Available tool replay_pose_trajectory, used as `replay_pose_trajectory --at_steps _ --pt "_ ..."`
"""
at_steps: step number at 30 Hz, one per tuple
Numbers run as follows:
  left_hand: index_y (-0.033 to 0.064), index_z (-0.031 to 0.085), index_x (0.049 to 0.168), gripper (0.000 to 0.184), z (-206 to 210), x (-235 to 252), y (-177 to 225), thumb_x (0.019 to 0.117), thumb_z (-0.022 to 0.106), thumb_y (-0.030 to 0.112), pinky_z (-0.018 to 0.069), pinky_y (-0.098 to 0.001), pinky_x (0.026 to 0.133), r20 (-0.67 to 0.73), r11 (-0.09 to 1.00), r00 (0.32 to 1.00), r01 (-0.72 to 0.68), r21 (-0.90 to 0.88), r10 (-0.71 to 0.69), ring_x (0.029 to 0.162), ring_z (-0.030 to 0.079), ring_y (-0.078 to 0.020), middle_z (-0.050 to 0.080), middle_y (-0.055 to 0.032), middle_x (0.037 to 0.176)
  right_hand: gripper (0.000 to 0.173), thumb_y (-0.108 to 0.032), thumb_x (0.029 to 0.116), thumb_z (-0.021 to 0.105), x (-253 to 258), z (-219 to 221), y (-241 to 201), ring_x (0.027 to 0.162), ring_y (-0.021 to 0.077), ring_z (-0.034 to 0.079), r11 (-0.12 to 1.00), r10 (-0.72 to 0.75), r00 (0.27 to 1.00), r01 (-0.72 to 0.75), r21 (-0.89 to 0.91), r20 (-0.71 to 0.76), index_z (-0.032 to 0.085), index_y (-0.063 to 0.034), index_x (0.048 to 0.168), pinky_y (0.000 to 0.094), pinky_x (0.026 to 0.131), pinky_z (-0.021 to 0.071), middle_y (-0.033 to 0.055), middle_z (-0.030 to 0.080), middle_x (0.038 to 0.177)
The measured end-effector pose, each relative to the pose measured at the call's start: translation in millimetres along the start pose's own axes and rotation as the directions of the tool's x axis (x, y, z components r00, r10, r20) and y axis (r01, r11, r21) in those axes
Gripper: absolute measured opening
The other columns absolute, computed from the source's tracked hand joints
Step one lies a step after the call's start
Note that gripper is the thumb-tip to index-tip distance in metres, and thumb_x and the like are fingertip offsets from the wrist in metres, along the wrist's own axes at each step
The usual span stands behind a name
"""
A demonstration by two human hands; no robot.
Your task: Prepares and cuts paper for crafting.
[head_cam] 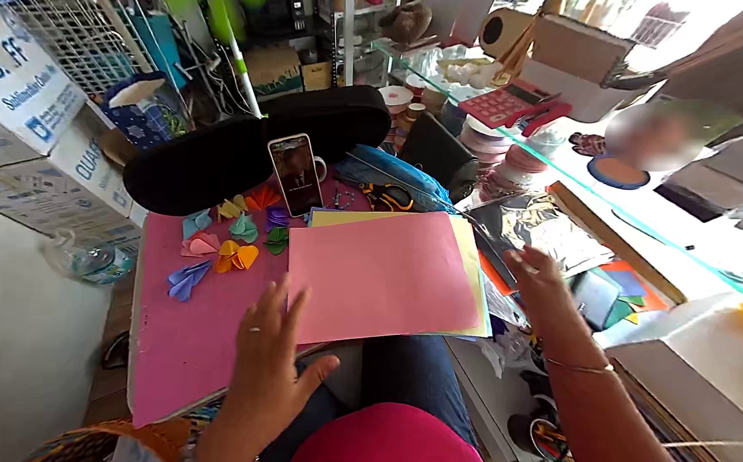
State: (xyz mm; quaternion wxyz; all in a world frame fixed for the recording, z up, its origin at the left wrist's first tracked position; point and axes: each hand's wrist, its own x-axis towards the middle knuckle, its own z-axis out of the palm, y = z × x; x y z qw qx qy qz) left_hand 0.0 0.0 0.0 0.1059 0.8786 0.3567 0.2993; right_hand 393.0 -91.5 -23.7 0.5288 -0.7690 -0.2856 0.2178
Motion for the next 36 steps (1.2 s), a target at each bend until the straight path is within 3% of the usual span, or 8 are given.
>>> replay_pose_trajectory --at_steps 3,7,13,20,25,31,33,36 --pt "0.0128 0.050 0.152 0.093 53.4 -21.9 -10.2 0.0792 0.069 0.068 0.0295 -0.0803 0.106 0.137 0.987 0.988 0.048 0.153 -0.069 0.142 0.041 -0.0526 0.045 -0.0247 0.155 0.062 -0.049 0.1096 0.036 5.4 13.2 17.4 0.127 0.0298 0.058 0.906 0.367 0.897 -0.405 0.123 0.248 0.038 -0.0050 0.154 0.0486 0.101 0.0491 0.0196 0.051 0.148" --pt "0.0167 0.061 0.143 0.071 78.0 -28.1 -12.6 0.0786 0.082 0.038 0.0391 -0.0741 0.103 0.047 0.967 0.999 -0.028 0.252 0.017 0.135 0.052 -0.0472 0.057 -0.0163 0.147 0.060 -0.053 0.1092 0.029 -0.7 20.7 17.4 0.102 0.0208 0.071 0.827 0.393 0.814 -0.516 0.223 0.427 0.051 -0.0077 0.142 0.0410 0.087 0.0596 0.0117 0.071 0.117" --pt "0.0262 0.071 0.126 0.030 90.0 -29.6 -23.4 0.0976 0.062 0.027 0.0411 -0.0676 0.105 -0.012 0.921 0.975 -0.204 0.331 0.220 0.130 0.060 -0.0323 0.066 -0.0007 0.137 0.026 -0.009 0.1024 0.052 -24.6 8.1 5.2 0.075 0.0167 0.075 0.866 0.327 0.835 -0.453 0.214 0.444 0.053 -0.0053 0.128 0.0331 0.065 0.0641 0.0081 0.074 0.091" --pt "0.0252 0.068 0.130 0.031 88.7 -33.1 -25.4 0.1025 0.056 0.034 0.0385 -0.0641 0.110 0.024 0.931 0.951 -0.308 0.197 0.310 0.134 0.057 -0.0310 0.064 -0.0015 0.140 0.028 -0.002 0.0943 0.060 -39.1 -0.6 13.5 0.075 0.0100 0.073 0.995 0.031 0.937 -0.061 0.074 0.348 0.060 -0.0038 0.122 0.0284 0.067 0.0635 0.0018 0.075 0.092" --pt "0.0198 0.057 0.140 0.049 73.1 -34.4 -29.8 0.1063 0.041 0.052 0.0356 -0.0537 0.116 -0.138 0.977 0.972 -0.175 0.122 0.192 0.141 0.049 -0.0280 0.057 -0.0100 0.148 0.021 0.003 0.0976 0.052 -46.1 -27.7 -3.9 0.071 0.0010 0.072 0.983 -0.007 0.966 -0.041 0.180 0.259 0.061 -0.0119 0.110 0.0206 0.065 0.0619 -0.0097 0.075 0.085" --pt "0.0082 0.052 0.150 0.076 53.1 -34.2 -47.3 0.1018 0.034 0.065 0.0321 -0.0692 0.112 0.017 0.980 0.995 0.098 0.171 -0.103 0.144 0.044 -0.0431 0.046 -0.0182 0.157 0.030 0.002 0.1008 0.045 -40.9 -82.6 10.7 0.084 -0.0015 0.073 0.949 -0.062 0.976 -0.007 0.315 0.209 0.060 -0.0212 0.113 0.0200 0.077 0.0615 -0.0153 0.077 0.094" --pt "0.0067 0.051 0.150 0.081 44.6 -26.3 -47.1 0.1017 0.029 0.068 0.0306 -0.0675 0.114 0.004 0.985 0.986 0.163 0.054 -0.164 0.145 0.042 -0.0414 0.045 -0.0183 0.158 0.030 0.000 0.1014 0.046 -43.5 -91.3 14.7 0.090 -0.0010 0.073 0.932 -0.119 0.972 0.039 0.360 0.204 0.060 -0.0223 0.115 0.0206 0.083 0.0607 -0.0150 0.077 0.098" --pt "-0.0002 0.043 0.152 0.091 21.9 -9.3 -44.5 0.1004 0.024 0.072 0.0340 -0.0484 0.119 0.077 0.818 0.961 0.267 -0.509 -0.265 0.148 0.040 -0.0258 0.042 -0.0154 0.159 0.029 0.003 0.0996 0.049 -51.5 -89.7 12.8 0.092 -0.0015 0.072 0.923 -0.200 0.954 0.106 0.370 0.224 0.060 -0.0204 0.114 0.0191 0.086 0.0597 -0.0152 0.077 0.100"
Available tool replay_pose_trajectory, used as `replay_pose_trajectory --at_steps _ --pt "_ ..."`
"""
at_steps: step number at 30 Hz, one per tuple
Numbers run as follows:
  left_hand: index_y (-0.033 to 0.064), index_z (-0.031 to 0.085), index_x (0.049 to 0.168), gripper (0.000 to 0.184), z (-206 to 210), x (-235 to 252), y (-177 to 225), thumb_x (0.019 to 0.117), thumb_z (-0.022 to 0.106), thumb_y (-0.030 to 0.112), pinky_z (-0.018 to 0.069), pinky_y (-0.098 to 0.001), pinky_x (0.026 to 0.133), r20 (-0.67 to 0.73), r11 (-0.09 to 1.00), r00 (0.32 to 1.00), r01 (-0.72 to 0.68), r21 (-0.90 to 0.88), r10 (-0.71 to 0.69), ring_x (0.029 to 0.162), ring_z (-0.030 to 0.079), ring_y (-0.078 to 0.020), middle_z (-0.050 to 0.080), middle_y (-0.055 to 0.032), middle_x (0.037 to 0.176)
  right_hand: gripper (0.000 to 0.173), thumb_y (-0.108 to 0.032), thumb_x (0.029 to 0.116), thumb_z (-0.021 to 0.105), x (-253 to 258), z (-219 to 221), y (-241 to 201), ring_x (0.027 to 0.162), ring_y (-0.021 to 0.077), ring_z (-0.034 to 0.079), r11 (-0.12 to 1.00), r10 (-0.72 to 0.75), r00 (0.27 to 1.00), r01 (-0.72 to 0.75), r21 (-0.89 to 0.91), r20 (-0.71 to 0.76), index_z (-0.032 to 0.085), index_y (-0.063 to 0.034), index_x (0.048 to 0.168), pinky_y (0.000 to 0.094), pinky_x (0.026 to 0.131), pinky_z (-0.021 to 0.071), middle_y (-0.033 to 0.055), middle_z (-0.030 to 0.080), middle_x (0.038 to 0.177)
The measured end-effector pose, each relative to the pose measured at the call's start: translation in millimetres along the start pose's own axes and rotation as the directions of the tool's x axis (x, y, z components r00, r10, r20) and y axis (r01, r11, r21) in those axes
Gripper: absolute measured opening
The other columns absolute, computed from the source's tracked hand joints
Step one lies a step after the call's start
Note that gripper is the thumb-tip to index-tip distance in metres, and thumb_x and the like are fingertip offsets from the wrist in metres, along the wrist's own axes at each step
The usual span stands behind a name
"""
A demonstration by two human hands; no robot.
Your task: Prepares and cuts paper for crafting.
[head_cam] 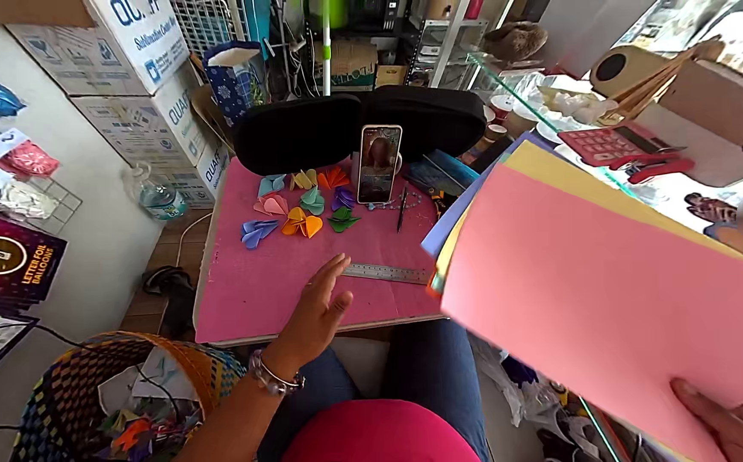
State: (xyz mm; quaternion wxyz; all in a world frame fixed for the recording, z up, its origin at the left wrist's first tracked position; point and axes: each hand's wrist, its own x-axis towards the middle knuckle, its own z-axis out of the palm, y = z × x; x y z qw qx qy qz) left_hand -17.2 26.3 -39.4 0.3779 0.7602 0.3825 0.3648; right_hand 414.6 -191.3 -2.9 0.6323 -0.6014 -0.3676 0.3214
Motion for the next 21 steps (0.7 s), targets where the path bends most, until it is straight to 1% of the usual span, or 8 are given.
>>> replay_pose_trajectory --at_steps 2,4,6,8,10,15,17,21 --pt "-0.0057 0.036 0.153 0.107 -9.1 8.5 8.6 0.0916 0.032 0.082 0.0460 -0.0406 0.112 0.043 0.924 0.999 0.021 -0.382 -0.004 0.139 0.051 -0.0227 0.048 -0.0161 0.154 0.033 0.005 0.0978 0.052 -0.6 12.9 -4.3 0.092 -0.0017 0.072 1.000 -0.011 0.998 0.012 -0.009 0.064 0.065 -0.0218 0.113 0.0187 0.087 0.0595 -0.0151 0.077 0.101" --pt "-0.0065 0.025 0.156 0.116 -19.0 12.8 15.0 0.0851 0.048 0.083 0.0512 -0.0387 0.106 0.123 0.819 0.992 0.048 -0.572 0.028 0.133 0.057 -0.0217 0.051 -0.0155 0.151 0.037 0.007 0.0963 0.053 2.9 33.9 -9.3 0.089 -0.0023 0.072 0.999 0.027 0.991 -0.021 -0.045 0.130 0.067 -0.0237 0.110 0.0186 0.083 0.0600 -0.0156 0.078 0.099" --pt "-0.0041 0.018 0.158 0.105 -30.7 11.6 23.1 0.0905 0.069 0.057 0.0501 -0.0347 0.108 0.187 0.758 0.982 0.108 -0.644 0.019 0.132 0.057 -0.0167 0.051 -0.0124 0.150 0.039 0.009 0.0940 0.053 8.1 62.4 -12.0 0.082 -0.0028 0.072 0.996 0.064 0.980 -0.051 -0.072 0.189 0.067 -0.0244 0.107 0.0177 0.076 0.0608 -0.0155 0.078 0.093" --pt "-0.0032 0.034 0.150 0.067 -38.2 7.5 33.8 0.0962 0.069 0.017 0.0575 -0.0328 0.100 0.052 0.788 0.995 0.100 -0.607 -0.086 0.116 0.067 -0.0149 0.064 -0.0092 0.131 0.034 0.006 0.0914 0.058 19.1 88.4 -8.7 0.077 -0.0001 0.073 0.999 0.035 0.971 -0.025 -0.046 0.237 0.070 -0.0226 0.106 0.0192 0.070 0.0619 -0.0119 0.078 0.091" --pt "-0.0008 0.056 0.130 0.038 -43.5 4.8 37.7 0.0945 0.067 0.005 0.0617 -0.0300 0.087 -0.253 0.886 0.962 -0.027 -0.463 -0.103 0.097 0.072 -0.0119 0.073 -0.0044 0.109 0.027 0.000 0.0905 0.064 33.2 112.8 -7.4 0.079 0.0018 0.073 0.997 -0.065 0.959 0.076 -0.028 0.275 0.069 -0.0204 0.108 0.0208 0.072 0.0626 -0.0100 0.078 0.093" --pt "0.0256 0.067 0.119 0.026 -65.2 -4.3 52.4 0.0942 0.073 0.022 0.0598 -0.0226 0.090 -0.617 0.926 0.741 -0.374 -0.050 0.265 0.100 0.071 -0.0019 0.074 0.0154 0.110 0.023 -0.008 0.0928 0.071 57.6 173.9 -6.1 0.095 0.0022 0.072 0.915 -0.403 0.865 0.385 0.119 0.300 0.073 -0.0257 0.107 0.0239 0.088 0.0604 -0.0122 0.076 0.103" --pt "0.0243 0.068 0.117 0.023 -65.9 -6.0 49.7 0.0945 0.073 0.021 0.0602 -0.0229 0.090 -0.662 0.916 0.691 -0.402 -0.015 0.292 0.099 0.071 -0.0024 0.075 0.0150 0.108 0.023 -0.006 0.0933 0.071 60.4 190.4 -0.6 0.096 0.0028 0.072 0.901 -0.433 0.856 0.398 0.175 0.282 0.073 -0.0241 0.108 0.0246 0.089 0.0603 -0.0114 0.077 0.103" --pt "0.0142 0.061 0.119 0.028 -56.1 -15.4 18.4 0.0952 0.072 0.022 0.0595 -0.0225 0.091 -0.675 0.944 0.711 -0.324 -0.063 0.199 0.100 0.070 -0.0011 0.073 0.0155 0.107 0.029 -0.002 0.0890 0.072 59.7 200.6 16.1 0.097 0.0054 0.072 0.940 -0.334 0.908 0.300 0.166 0.251 0.063 -0.0111 0.115 0.0260 0.089 0.0610 -0.0074 0.075 0.103"
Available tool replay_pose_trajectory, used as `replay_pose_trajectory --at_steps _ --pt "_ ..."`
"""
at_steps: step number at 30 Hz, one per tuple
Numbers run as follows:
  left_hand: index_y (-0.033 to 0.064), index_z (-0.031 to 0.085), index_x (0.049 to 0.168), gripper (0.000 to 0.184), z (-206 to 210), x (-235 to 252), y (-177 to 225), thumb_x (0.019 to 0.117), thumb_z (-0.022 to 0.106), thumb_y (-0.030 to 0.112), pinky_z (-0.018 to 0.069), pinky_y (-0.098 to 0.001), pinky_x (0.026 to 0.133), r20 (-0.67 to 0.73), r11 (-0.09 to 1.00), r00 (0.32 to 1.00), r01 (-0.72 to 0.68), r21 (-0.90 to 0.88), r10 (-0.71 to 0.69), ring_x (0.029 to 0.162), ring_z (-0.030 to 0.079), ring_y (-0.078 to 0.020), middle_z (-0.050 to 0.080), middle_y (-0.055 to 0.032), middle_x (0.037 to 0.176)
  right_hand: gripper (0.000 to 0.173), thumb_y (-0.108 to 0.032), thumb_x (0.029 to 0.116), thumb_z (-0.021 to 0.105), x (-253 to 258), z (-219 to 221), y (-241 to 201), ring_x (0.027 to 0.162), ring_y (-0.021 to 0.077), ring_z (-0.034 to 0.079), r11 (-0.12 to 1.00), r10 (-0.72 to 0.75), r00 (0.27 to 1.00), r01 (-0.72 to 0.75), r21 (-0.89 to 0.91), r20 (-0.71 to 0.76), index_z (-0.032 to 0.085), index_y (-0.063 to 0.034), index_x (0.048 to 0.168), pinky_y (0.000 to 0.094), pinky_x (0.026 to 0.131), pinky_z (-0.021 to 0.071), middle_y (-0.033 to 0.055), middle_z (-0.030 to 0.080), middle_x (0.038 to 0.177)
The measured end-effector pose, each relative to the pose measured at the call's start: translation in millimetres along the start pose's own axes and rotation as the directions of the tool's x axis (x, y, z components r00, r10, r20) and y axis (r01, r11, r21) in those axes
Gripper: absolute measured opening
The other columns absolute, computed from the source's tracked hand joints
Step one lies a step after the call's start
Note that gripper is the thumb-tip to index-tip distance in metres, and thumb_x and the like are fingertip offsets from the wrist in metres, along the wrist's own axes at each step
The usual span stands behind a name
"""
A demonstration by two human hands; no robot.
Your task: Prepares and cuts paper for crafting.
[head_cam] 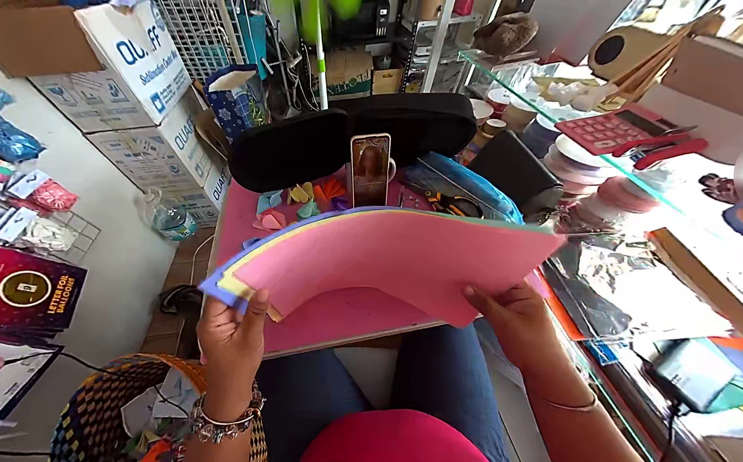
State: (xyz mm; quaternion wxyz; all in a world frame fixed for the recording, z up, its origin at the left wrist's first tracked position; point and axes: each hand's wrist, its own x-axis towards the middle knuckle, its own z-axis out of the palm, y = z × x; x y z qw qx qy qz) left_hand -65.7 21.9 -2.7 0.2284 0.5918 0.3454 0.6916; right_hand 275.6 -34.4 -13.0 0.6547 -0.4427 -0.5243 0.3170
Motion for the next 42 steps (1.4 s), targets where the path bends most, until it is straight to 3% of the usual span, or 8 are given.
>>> replay_pose_trajectory --at_steps 6,13,17,21,27,32,38,42 --pt "0.0020 0.054 0.121 0.026 9.6 -17.7 -16.8 0.0993 0.064 0.012 0.0590 -0.0203 0.090 -0.002 0.992 0.993 0.120 0.029 -0.120 0.098 0.069 0.0018 0.072 0.0132 0.104 0.035 0.002 0.0920 0.067 -0.6 15.2 8.6 0.100 0.0058 0.071 0.999 -0.014 0.999 0.016 0.038 -0.048 0.052 -0.0041 0.123 0.0263 0.091 0.0604 -0.0051 0.073 0.108" --pt "0.0175 0.050 0.128 0.040 -9.5 -9.9 -14.9 0.0975 0.067 0.038 0.0548 -0.0174 0.094 0.103 0.997 0.992 0.080 -0.002 -0.079 0.107 0.065 0.0034 0.067 0.0190 0.114 0.052 -0.005 0.0891 0.074 2.6 -2.9 10.2 0.107 0.0101 0.069 0.997 0.011 0.998 -0.015 0.073 0.067 0.044 -0.0038 0.131 0.0300 0.094 0.0600 -0.0002 0.068 0.118" --pt "0.0004 0.047 0.131 0.040 0.9 -22.1 -17.8 0.0961 0.066 0.007 0.0582 -0.0227 0.095 0.053 0.992 0.991 0.124 -0.008 -0.124 0.107 0.068 -0.0022 0.070 0.0094 0.115 0.048 0.001 0.0894 0.071 -4.5 12.1 15.9 0.105 0.0095 0.070 0.996 -0.043 0.999 0.041 0.085 0.025 0.047 -0.0035 0.131 0.0298 0.093 0.0609 -0.0016 0.070 0.116" --pt "0.0126 0.049 0.131 0.036 2.7 -18.1 -4.6 0.0996 0.066 0.019 0.0567 -0.0219 0.097 0.013 0.998 0.998 0.067 -0.020 -0.067 0.110 0.067 -0.0015 0.070 0.0152 0.116 0.042 -0.001 0.0914 0.072 -3.9 17.6 1.4 0.106 0.0089 0.070 0.987 -0.152 0.988 0.151 0.059 0.000 0.053 -0.0064 0.128 0.0292 0.095 0.0602 -0.0037 0.071 0.116" --pt "-0.0051 0.043 0.134 0.046 -1.0 -22.5 -11.1 0.0960 0.064 0.010 0.0563 -0.0186 0.094 0.038 0.974 0.973 0.226 0.033 -0.227 0.107 0.066 0.0010 0.067 0.0060 0.116 0.052 0.000 0.0873 0.073 -2.5 7.8 16.7 0.105 0.0124 0.070 0.995 0.075 0.994 -0.080 0.062 0.076 0.046 0.0011 0.132 0.0309 0.092 0.0608 0.0050 0.069 0.116" --pt "0.0041 0.048 0.128 0.030 3.9 -23.8 -13.9 0.1006 0.058 0.009 0.0564 -0.0187 0.094 -0.021 0.991 0.991 0.132 0.012 -0.132 0.105 0.067 0.0029 0.069 0.0139 0.111 0.038 0.003 0.0884 0.071 -6.5 19.6 13.1 0.101 0.0112 0.072 0.994 -0.025 0.999 0.029 0.102 -0.039 0.057 -0.0017 0.124 0.0295 0.091 0.0617 0.0017 0.073 0.110" --pt "0.0243 0.056 0.122 0.033 -8.4 -26.4 -25.2 0.0937 0.073 0.029 0.0565 -0.0205 0.093 0.147 0.989 0.979 0.142 0.029 -0.145 0.106 0.067 -0.0001 0.070 0.0166 0.113 0.041 -0.008 0.0878 0.076 -5.2 3.2 26.0 0.106 0.0090 0.067 0.999 -0.037 0.994 0.038 -0.012 0.102 0.056 -0.0067 0.123 0.0295 0.096 0.0570 -0.0008 0.069 0.111" --pt "-0.0016 0.042 0.133 0.044 5.5 -28.4 -12.3 0.0935 0.062 -0.001 0.0569 -0.0188 0.094 0.037 0.989 0.990 0.136 0.054 -0.138 0.105 0.066 0.0042 0.067 0.0120 0.114 0.025 -0.009 0.0900 0.074 -11.3 -3.3 12.2 0.098 0.0031 0.071 0.987 -0.109 0.992 0.115 -0.115 0.059 0.065 -0.0087 0.114 0.0255 0.091 0.0601 -0.0068 0.075 0.103"
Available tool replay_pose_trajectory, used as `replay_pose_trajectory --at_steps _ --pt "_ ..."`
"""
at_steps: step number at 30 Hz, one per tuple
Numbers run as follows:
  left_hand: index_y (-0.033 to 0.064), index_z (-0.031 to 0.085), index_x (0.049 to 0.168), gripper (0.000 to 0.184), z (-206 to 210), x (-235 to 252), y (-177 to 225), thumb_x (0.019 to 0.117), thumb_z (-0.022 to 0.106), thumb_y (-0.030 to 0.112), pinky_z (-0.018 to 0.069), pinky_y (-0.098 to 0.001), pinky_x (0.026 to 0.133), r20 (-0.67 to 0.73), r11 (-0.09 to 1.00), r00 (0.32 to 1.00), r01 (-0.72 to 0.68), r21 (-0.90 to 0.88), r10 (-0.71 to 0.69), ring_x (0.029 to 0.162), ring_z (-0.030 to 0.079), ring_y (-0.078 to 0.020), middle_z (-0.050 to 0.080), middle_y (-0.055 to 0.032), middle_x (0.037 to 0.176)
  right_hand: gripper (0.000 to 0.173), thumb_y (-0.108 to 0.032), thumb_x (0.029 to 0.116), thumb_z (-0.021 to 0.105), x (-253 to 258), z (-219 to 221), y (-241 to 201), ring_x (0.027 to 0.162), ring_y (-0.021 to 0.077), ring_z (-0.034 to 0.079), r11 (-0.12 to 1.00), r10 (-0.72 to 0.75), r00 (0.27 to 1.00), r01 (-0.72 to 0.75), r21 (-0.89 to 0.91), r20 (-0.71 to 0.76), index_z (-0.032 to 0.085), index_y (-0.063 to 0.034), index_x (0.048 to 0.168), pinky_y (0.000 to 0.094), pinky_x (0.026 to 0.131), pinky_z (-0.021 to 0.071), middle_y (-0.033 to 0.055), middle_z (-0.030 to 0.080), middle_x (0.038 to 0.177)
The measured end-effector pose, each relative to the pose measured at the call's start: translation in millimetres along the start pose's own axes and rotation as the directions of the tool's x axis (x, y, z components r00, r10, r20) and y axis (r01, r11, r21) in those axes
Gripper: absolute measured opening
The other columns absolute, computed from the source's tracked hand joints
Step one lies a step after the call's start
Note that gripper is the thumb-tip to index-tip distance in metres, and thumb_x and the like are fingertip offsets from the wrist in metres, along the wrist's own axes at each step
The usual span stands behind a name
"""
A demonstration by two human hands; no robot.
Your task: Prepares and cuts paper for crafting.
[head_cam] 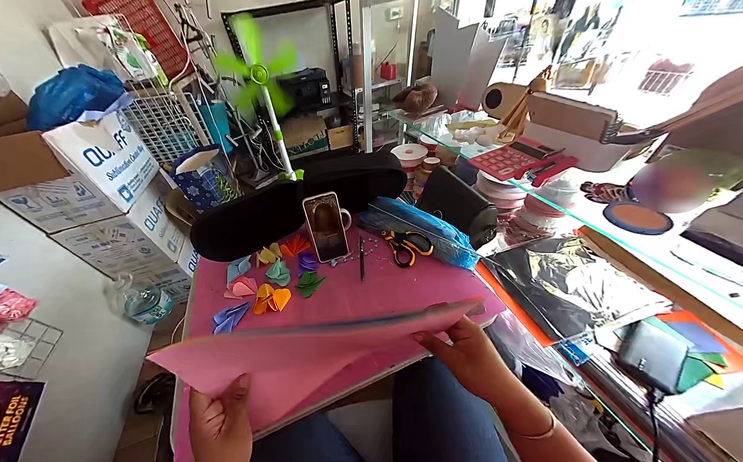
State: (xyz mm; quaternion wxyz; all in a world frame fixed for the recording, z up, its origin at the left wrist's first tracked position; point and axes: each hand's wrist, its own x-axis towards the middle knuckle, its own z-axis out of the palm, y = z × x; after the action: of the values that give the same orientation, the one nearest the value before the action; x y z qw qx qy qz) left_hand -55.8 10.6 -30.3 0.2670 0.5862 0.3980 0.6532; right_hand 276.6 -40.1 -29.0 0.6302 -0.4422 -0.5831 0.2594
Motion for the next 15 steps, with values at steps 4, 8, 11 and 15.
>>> replay_pose_trajectory --at_steps 4,8,11,15 --pt "0.0015 0.049 0.128 0.039 7.9 -9.0 20.3 0.0923 0.063 -0.006 0.0587 -0.0206 0.090 0.133 0.986 0.978 0.165 -0.015 -0.161 0.099 0.068 0.0029 0.071 0.0124 0.108 0.024 -0.005 0.0878 0.072 -7.4 -32.1 -21.9 0.078 0.0041 0.073 0.959 0.280 0.960 -0.281 -0.035 -0.018 0.067 -0.0070 0.112 0.0223 0.072 0.0628 -0.0043 0.077 0.091" --pt "0.0005 0.049 0.127 0.037 22.8 -22.3 29.9 0.0923 0.058 -0.011 0.0592 -0.0217 0.089 0.296 0.919 0.882 0.394 -0.034 -0.367 0.097 0.069 0.0025 0.071 0.0099 0.104 0.032 0.000 0.0938 0.063 -30.5 -82.7 -19.3 0.089 0.0133 0.075 0.725 0.607 0.755 -0.654 0.219 0.247 0.058 -0.0114 0.124 0.0323 0.082 0.0635 0.0007 0.077 0.102" --pt "0.0014 0.049 0.125 0.035 34.2 -26.7 34.4 0.0938 0.059 -0.009 0.0597 -0.0231 0.088 0.484 0.896 0.780 0.444 0.017 -0.396 0.095 0.070 0.0017 0.072 0.0105 0.103 0.024 -0.004 0.0962 0.063 -67.6 -116.7 -8.2 0.091 0.0130 0.076 0.582 0.598 0.708 -0.705 0.405 0.375 0.070 -0.0190 0.113 0.0326 0.084 0.0633 0.0013 0.079 0.102" --pt "0.0019 0.050 0.126 0.029 42.5 -19.7 47.3 0.0983 0.054 -0.005 0.0613 -0.0283 0.084 0.670 0.864 0.647 0.504 -0.016 -0.365 0.094 0.071 -0.0054 0.072 0.0042 0.108 0.023 -0.003 0.0938 0.056 -117.0 -128.9 -26.3 0.079 0.0088 0.075 0.596 0.726 0.686 -0.664 0.452 0.052 0.073 -0.0172 0.101 0.0280 0.074 0.0633 0.0008 0.079 0.090"
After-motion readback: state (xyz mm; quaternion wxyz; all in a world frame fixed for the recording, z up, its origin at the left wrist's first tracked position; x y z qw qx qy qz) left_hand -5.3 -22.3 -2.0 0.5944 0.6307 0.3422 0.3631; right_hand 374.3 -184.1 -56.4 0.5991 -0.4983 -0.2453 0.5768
